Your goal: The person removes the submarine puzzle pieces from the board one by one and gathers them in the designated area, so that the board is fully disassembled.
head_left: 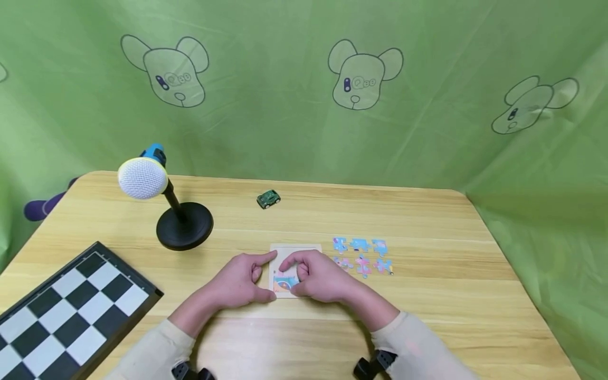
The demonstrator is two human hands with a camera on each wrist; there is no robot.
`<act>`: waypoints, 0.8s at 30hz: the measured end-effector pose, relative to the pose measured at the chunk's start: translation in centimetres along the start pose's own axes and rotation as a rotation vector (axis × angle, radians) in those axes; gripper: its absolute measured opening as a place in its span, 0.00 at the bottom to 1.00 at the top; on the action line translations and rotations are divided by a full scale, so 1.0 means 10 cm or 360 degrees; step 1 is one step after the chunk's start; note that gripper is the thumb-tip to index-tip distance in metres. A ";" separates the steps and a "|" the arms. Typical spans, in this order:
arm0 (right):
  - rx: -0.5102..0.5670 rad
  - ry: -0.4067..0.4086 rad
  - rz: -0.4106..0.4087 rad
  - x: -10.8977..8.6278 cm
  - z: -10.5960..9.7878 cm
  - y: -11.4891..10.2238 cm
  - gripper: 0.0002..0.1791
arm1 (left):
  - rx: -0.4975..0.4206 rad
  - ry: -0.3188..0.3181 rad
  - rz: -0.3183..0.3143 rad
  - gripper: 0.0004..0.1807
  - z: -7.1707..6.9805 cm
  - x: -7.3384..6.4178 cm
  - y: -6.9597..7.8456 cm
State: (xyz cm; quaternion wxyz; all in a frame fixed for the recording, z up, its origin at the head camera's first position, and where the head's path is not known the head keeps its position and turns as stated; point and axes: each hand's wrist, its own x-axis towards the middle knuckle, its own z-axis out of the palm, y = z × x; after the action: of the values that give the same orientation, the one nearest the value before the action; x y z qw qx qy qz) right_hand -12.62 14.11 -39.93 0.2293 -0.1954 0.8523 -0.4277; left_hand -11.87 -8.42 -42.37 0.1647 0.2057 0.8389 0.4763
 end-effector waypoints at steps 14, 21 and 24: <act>0.0105 0.0011 0.0005 0.02 0.01 0.01 0.21 | -0.0008 0.0018 -0.0014 0.47 -0.02 -0.01 0.01; 0.0117 0.0030 0.0024 0.00 0.01 0.00 0.20 | -0.0005 0.0016 -0.0014 0.47 0.00 0.00 0.01; 0.0142 0.0018 0.0024 0.00 0.01 0.01 0.21 | -0.0009 0.0015 -0.0016 0.47 0.01 0.00 0.01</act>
State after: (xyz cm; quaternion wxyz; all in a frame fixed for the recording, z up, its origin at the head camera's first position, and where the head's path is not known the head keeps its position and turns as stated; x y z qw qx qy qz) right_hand -12.56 14.15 -40.09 0.2360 -0.1761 0.8352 -0.4645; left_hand -11.84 -8.30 -42.34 0.1637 0.1989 0.8393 0.4787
